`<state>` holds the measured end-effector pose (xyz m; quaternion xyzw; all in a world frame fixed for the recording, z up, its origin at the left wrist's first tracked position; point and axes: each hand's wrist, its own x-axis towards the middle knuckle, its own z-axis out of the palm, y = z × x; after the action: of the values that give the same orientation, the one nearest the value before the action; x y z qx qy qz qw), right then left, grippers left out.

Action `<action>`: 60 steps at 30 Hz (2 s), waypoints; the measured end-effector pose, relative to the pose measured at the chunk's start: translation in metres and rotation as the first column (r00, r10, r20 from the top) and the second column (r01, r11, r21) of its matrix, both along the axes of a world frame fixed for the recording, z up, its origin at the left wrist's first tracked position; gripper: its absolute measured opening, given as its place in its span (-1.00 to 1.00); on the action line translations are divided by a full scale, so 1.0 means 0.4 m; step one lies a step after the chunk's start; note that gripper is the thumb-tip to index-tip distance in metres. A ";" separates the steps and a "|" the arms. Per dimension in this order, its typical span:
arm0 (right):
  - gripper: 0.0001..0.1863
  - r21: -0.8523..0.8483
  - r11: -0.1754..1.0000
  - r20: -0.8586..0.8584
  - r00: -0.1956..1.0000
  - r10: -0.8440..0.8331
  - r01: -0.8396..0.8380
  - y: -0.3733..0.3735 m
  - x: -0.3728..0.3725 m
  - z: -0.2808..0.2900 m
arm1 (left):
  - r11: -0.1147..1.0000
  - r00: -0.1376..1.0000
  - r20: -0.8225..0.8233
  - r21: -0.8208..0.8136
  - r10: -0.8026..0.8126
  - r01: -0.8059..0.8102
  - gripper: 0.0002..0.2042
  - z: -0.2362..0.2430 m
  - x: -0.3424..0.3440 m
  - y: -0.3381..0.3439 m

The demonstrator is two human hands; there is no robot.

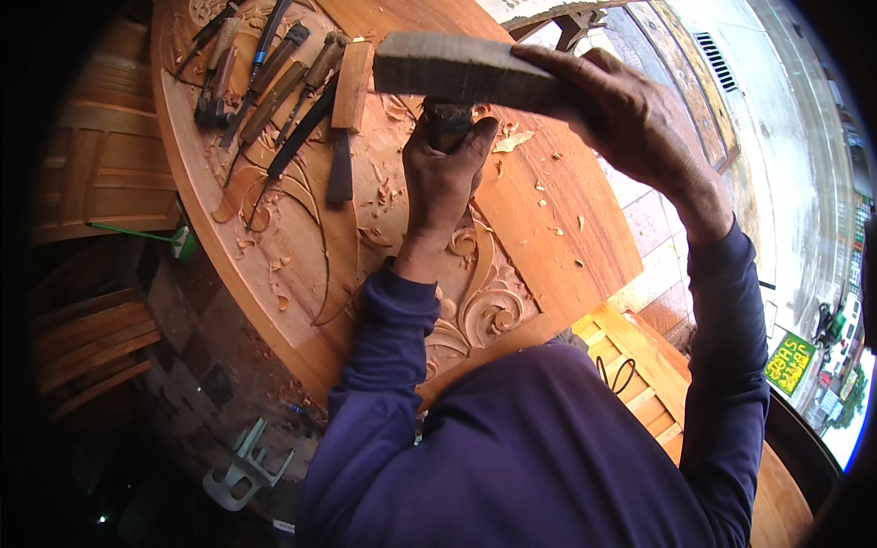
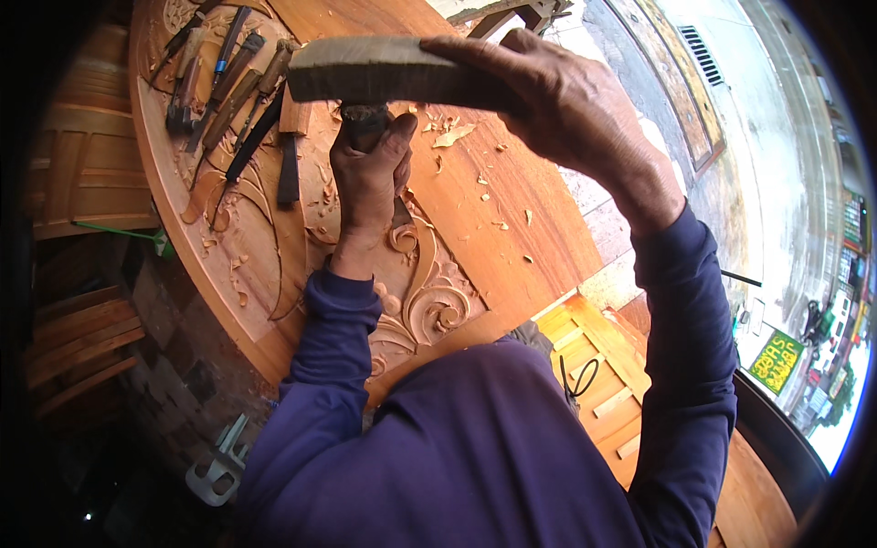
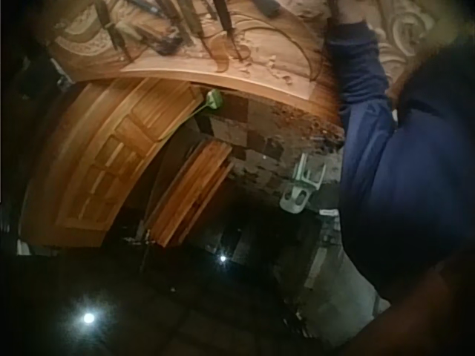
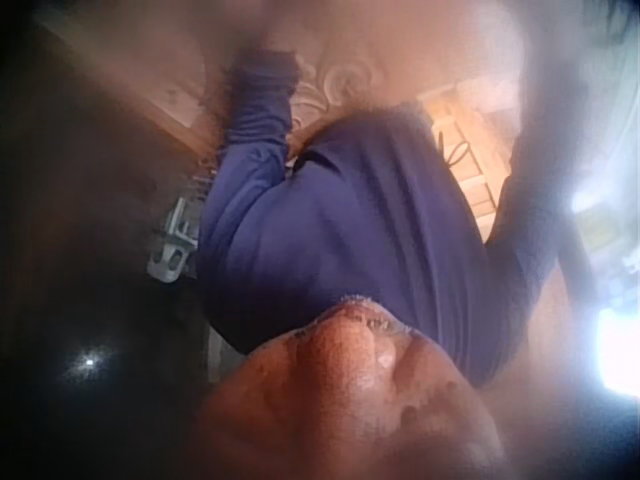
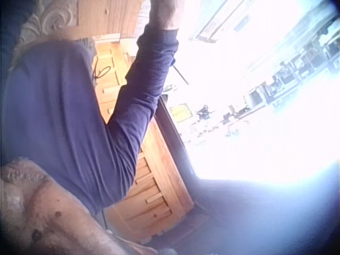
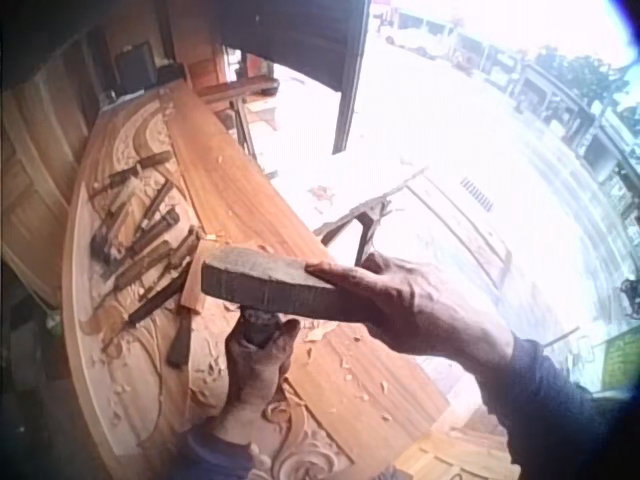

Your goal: The person carves a decorative floral pattern into a wooden panel using a mallet and a chisel.

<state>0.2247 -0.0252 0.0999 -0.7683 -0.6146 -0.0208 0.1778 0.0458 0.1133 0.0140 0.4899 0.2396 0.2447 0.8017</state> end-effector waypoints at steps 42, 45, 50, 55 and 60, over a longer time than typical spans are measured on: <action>-0.51 0.058 0.638 -0.830 0.393 -0.397 0.767 -0.380 -0.353 -0.289 | 0.301 0.787 -0.593 0.792 0.172 0.531 -0.77 0.027 -0.255 -0.104; -0.52 0.004 0.593 -0.868 0.298 -0.398 0.805 -0.342 -0.353 -0.251 | 0.248 0.854 -0.491 0.861 0.173 0.445 -0.77 0.024 -0.257 -0.111; -0.50 0.073 0.566 -0.911 0.285 -0.297 0.821 -0.347 -0.351 -0.263 | 0.246 0.807 -0.551 0.830 0.213 0.501 -0.75 0.032 -0.337 -0.138; -0.48 0.108 0.553 -0.914 0.301 -0.271 0.826 -0.361 -0.361 -0.294 | 0.301 0.718 -0.589 0.808 0.372 0.507 -0.77 0.056 -0.475 -0.125; -0.49 0.111 0.561 -0.944 0.263 -0.199 0.820 -0.350 -0.371 -0.272 | 0.353 0.695 -0.571 0.819 0.437 0.451 -0.64 0.062 -0.549 -0.123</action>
<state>0.0763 -0.1653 -0.0090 -0.7304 -0.0862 0.1121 0.6682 -0.1739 0.0640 0.0389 0.9073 0.3450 0.1181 0.2095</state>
